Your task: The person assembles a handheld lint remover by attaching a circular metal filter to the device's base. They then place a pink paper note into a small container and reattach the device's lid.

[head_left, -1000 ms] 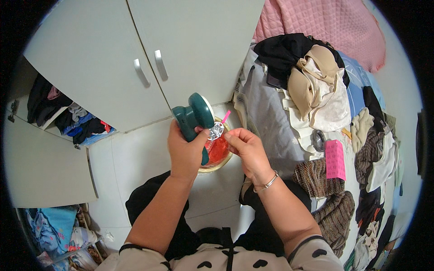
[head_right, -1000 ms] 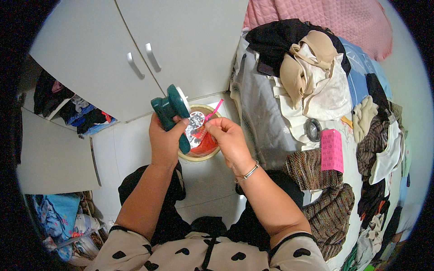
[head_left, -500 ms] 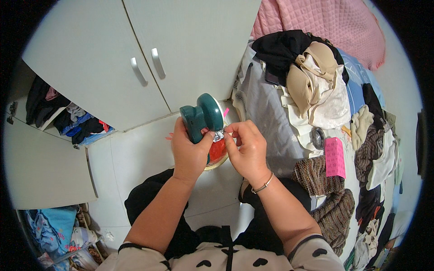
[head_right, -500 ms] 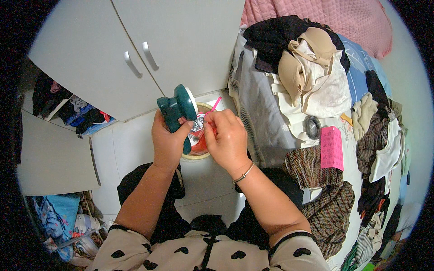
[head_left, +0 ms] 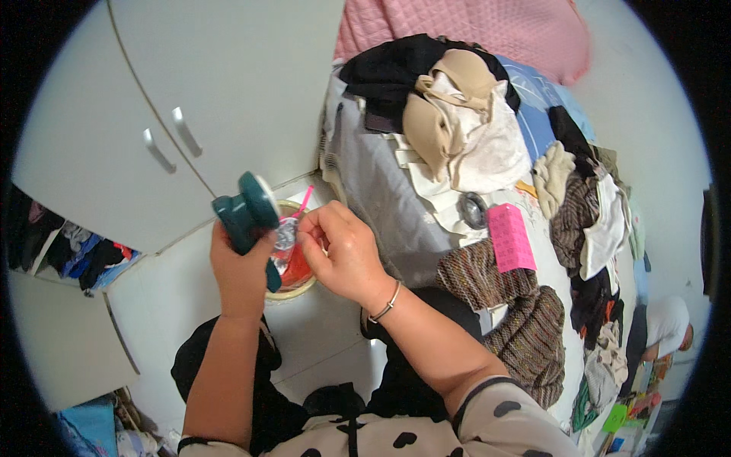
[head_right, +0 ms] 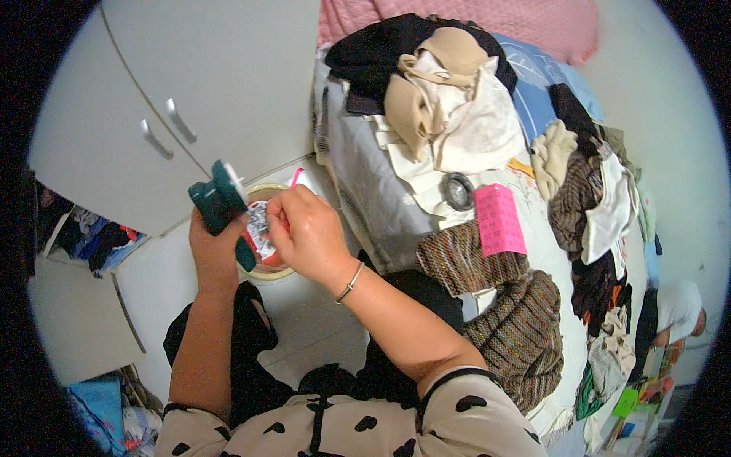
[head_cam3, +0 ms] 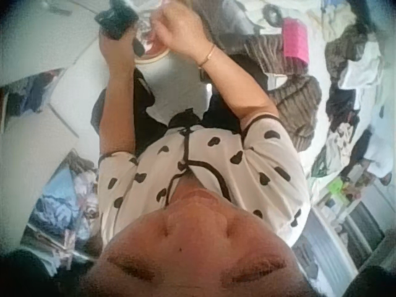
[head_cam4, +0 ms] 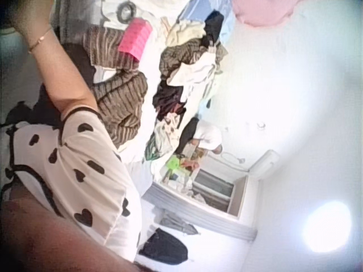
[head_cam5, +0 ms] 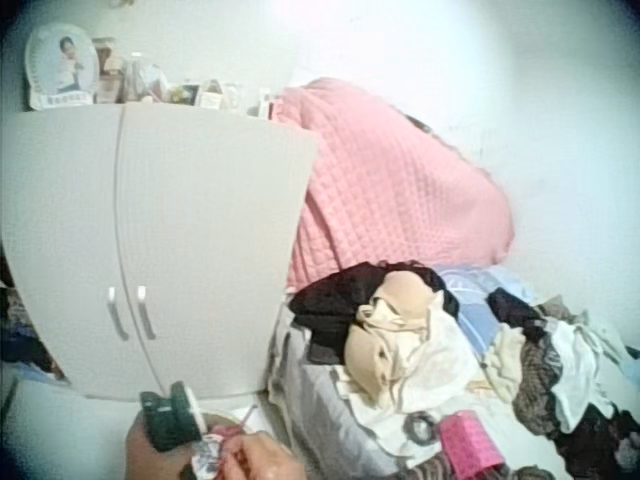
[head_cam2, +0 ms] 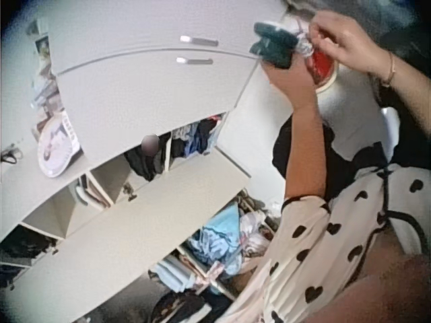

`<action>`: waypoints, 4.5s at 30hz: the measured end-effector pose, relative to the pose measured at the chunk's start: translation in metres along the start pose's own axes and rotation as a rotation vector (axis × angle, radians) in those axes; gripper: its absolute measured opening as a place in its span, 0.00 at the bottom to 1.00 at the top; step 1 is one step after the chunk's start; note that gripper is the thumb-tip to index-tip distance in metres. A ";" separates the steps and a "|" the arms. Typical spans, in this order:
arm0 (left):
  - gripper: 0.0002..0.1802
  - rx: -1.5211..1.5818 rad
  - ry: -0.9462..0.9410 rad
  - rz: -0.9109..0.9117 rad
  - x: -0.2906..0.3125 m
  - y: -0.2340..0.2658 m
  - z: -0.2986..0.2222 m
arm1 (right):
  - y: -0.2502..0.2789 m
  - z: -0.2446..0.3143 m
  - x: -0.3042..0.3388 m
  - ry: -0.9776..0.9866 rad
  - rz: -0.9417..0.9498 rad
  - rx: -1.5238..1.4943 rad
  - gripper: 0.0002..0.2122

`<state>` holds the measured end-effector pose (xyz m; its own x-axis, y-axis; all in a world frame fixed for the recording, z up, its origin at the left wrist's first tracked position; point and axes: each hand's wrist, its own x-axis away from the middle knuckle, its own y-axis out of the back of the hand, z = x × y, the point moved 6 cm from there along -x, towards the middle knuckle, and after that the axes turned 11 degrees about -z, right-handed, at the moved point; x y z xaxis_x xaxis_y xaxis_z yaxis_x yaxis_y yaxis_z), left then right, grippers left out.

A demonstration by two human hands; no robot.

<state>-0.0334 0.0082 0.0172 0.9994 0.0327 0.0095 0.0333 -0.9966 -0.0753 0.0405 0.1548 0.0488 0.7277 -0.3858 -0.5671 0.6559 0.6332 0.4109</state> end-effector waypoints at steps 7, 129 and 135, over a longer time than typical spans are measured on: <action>0.15 0.201 0.178 0.056 -0.009 -0.001 0.010 | 0.081 -0.003 -0.014 -0.070 -0.233 0.123 0.03; 0.15 0.138 0.027 -0.109 -0.027 0.013 -0.009 | 0.031 0.017 -0.020 0.052 0.282 0.085 0.15; 0.15 0.200 0.073 -0.115 -0.026 0.012 -0.008 | 0.023 0.017 -0.015 0.042 0.199 0.094 0.15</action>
<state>-0.0591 -0.0053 0.0243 0.9860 0.1324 0.1014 0.1550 -0.9516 -0.2652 0.0485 0.1643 0.0786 0.8369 -0.2302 -0.4966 0.5177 0.6276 0.5814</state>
